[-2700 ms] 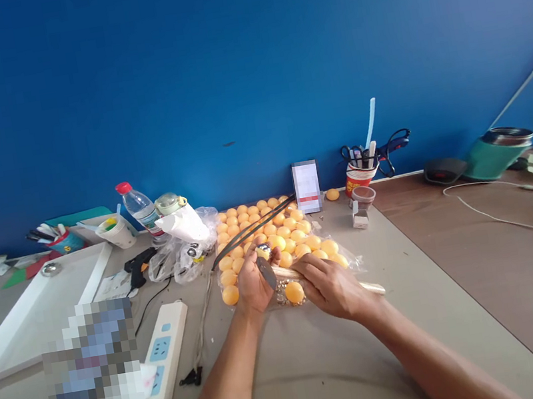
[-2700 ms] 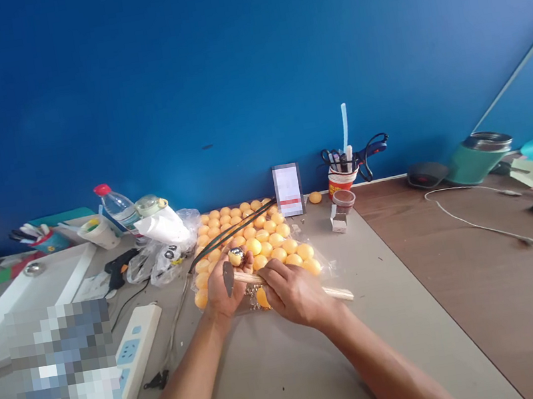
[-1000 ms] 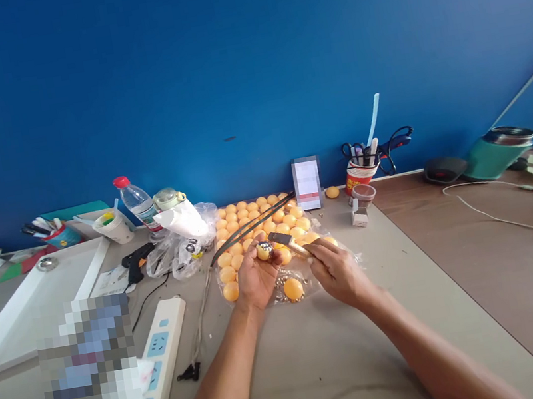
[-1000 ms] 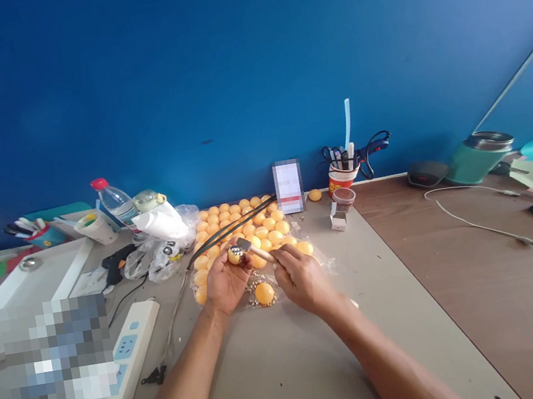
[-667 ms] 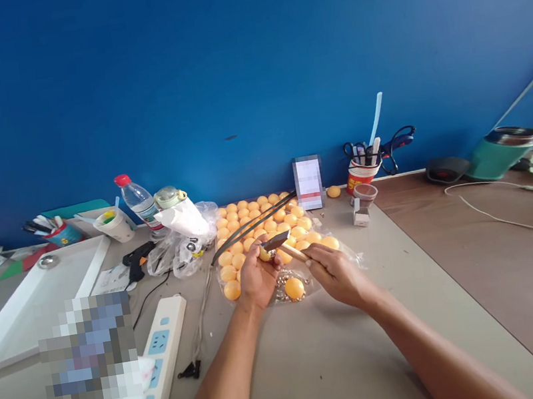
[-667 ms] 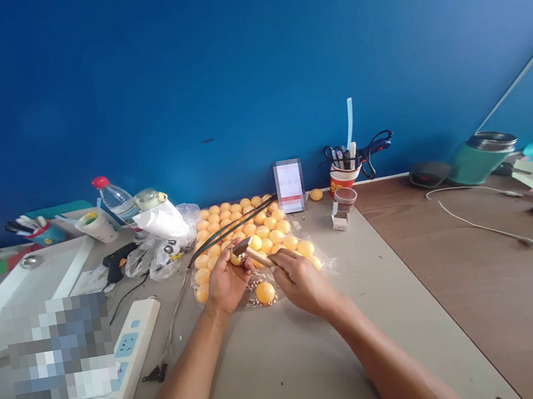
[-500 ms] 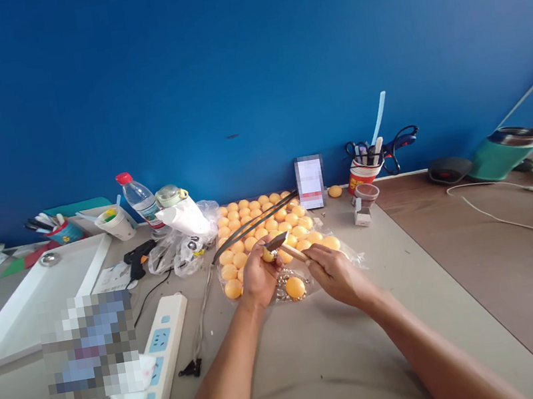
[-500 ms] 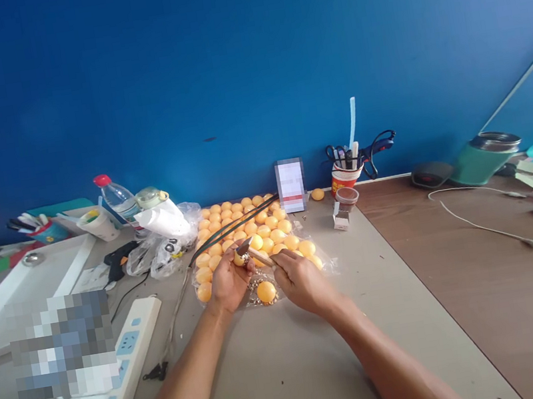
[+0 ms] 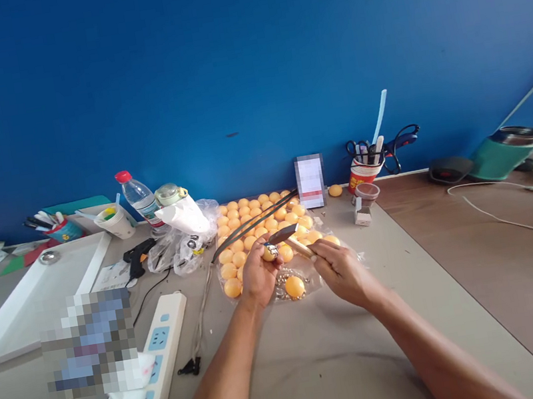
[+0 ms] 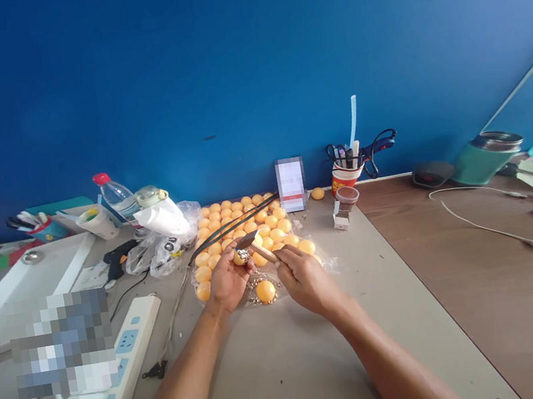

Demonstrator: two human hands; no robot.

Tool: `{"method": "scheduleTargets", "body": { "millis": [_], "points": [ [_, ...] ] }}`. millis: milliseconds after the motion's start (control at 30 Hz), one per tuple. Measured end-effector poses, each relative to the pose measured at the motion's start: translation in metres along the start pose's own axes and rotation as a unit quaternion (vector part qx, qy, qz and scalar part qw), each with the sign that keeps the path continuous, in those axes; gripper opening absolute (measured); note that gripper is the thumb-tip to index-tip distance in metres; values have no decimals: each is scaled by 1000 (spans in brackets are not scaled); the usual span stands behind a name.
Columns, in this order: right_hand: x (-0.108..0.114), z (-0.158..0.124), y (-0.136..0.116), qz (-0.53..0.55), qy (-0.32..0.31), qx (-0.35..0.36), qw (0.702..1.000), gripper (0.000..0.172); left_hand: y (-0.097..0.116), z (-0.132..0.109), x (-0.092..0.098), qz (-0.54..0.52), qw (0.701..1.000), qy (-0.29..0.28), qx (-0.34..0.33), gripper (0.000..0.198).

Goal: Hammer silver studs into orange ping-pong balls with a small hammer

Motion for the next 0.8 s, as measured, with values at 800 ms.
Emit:
{"method": "scheduleTargets", "body": {
  "millis": [800],
  "points": [
    [-9, 1, 7, 34, -33, -45, 998, 24, 0, 2, 1, -73, 997, -27, 26, 26]
  ]
}}
Point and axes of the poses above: each hand's wrist, its own z-axis towards the middle knuckle, its own x-axis out of the back of the hand, y = z × x, the point moved 9 cm from there along z, towards the middle knuckle, and after that the axes turned 1 degree about z, right-handed, at the moved point
